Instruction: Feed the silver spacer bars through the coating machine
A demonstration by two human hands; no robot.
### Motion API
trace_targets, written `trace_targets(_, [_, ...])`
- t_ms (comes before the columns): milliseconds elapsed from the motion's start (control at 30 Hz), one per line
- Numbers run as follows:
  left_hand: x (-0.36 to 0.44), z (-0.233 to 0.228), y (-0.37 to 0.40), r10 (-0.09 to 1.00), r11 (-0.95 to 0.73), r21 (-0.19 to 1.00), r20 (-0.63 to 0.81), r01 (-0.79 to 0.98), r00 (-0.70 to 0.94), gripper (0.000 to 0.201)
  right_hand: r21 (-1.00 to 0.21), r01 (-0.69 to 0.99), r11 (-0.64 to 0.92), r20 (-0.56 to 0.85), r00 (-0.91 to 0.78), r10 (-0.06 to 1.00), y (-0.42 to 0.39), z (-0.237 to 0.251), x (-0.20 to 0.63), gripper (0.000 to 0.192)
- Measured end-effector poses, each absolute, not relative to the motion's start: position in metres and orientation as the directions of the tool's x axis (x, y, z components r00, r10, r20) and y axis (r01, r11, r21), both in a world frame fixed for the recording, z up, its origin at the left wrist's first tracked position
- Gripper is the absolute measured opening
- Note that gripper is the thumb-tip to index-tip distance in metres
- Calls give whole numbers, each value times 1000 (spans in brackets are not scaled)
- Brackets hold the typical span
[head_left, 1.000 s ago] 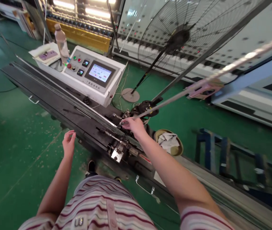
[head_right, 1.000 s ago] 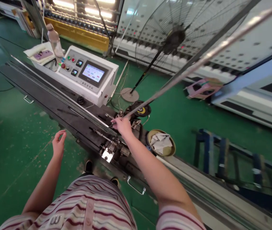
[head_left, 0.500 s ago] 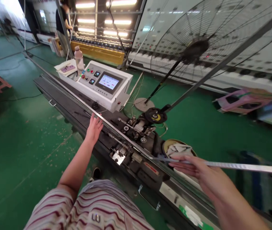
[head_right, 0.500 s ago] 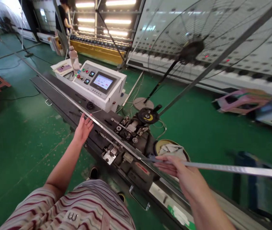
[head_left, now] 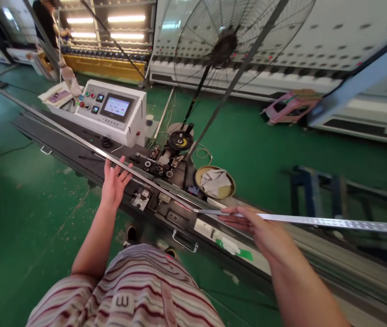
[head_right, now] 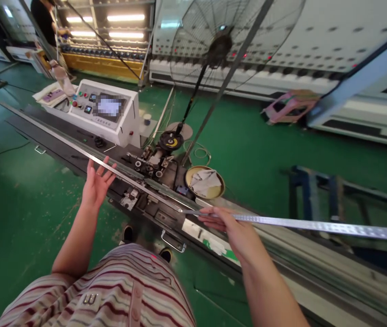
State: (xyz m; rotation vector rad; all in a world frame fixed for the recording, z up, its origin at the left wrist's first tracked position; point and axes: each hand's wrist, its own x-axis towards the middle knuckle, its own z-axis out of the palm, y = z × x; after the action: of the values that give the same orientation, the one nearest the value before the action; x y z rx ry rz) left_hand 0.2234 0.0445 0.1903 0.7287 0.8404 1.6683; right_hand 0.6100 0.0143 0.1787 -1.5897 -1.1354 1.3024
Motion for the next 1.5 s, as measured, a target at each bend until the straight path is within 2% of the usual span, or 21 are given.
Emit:
trace_targets(100, [234, 199, 36, 969, -183, 847, 71, -499, -235, 71, -927, 111, -358, -355, 52, 934, 6, 179, 614, 41])
trace_targets(267, [249, 214, 24, 974, -188, 866, 106, -463, -198, 86, -925, 15, -380, -379, 55, 924, -4, 177, 616, 40])
trace_targets(400, [262, 222, 18, 972, -216, 879, 152, -425, -179, 86, -911, -99, -400, -407, 62, 911, -13, 171, 622, 43])
trace_targets(500, [274, 225, 17, 974, -204, 902, 150, -381, -168, 78, -898, -155, -412, -427, 87, 900, -24, 163, 631, 47])
trace_targets(600, [291, 227, 17, 976, -202, 926, 165, -318, -140, 72, -889, -193, -415, -442, 125, 888, -36, 151, 643, 51])
trace_targets(733, [323, 226, 19, 975, -220, 944, 202, -247, -95, 83, -876, -282, -392, -454, 203, 868, -51, 131, 662, 52])
trace_targets(867, [366, 223, 17, 977, -213, 953, 208, -215, -47, 92, -887, -346, -306, -424, 344, 838, -64, 106, 680, 50])
trace_targets(1000, [412, 219, 13, 972, -228, 958, 235, -175, 23, 87, -890, -397, -225, -402, 446, 800, -76, 78, 698, 45])
trace_targets(1267, [494, 220, -4, 944, -266, 949, 292, -166, 153, 84, -784, -567, -253, -537, 416, 734, -93, 24, 735, 25])
trace_targets(1367, [518, 215, -12, 931, -285, 957, 292, -63, 220, 82, -728, -651, -217, -560, 381, 736, -95, 5, 746, 21])
trace_targets(1500, [546, 204, -15, 870, -436, 896, 396, 83, 294, 78, -656, -724, -211, -606, 340, 719, -94, -15, 758, 23])
